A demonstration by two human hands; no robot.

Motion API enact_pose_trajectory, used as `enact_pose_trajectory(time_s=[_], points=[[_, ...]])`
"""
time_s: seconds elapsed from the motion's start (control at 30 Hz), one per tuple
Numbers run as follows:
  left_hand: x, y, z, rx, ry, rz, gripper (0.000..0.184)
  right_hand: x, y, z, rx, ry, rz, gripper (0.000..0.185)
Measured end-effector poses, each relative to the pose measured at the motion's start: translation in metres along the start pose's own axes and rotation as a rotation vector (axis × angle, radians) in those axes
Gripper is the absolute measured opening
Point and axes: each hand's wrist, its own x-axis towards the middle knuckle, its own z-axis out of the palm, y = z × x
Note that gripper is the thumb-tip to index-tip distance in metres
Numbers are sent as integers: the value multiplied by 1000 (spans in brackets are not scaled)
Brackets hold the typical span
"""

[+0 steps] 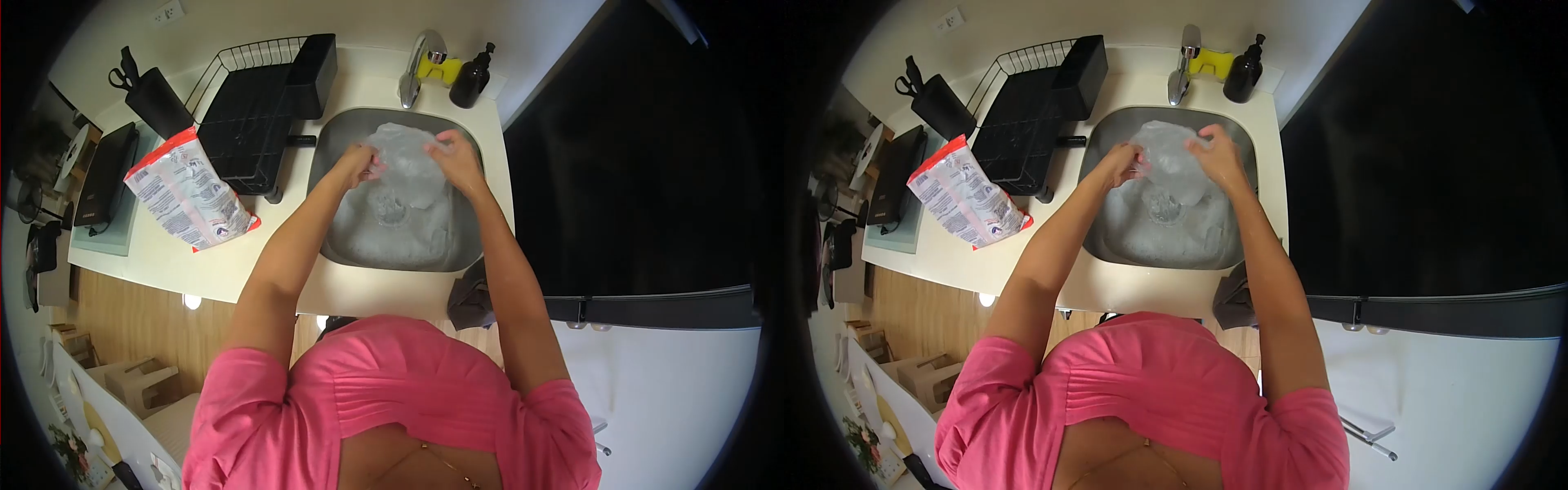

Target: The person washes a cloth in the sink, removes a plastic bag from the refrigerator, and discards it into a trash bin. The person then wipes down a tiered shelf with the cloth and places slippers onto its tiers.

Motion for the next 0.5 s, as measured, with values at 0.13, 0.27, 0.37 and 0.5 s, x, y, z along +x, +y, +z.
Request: enact_pose_trajectory(time_s=[0.13, 0.27, 0.37, 0.5], points=[[15, -5, -12, -62, -62, -120, 28, 5, -10, -10, 108, 34, 63, 26], [-53, 22, 13, -400, -70, -226, 71, -4, 5, 0, 5, -115, 30, 19], [-46, -3, 14, -516, -174, -348, 89, -15, -4, 6, -21, 28, 75, 16], [-44, -30, 35, -387, -216, -310, 92, -11, 22, 15, -95, -97, 36, 18]])
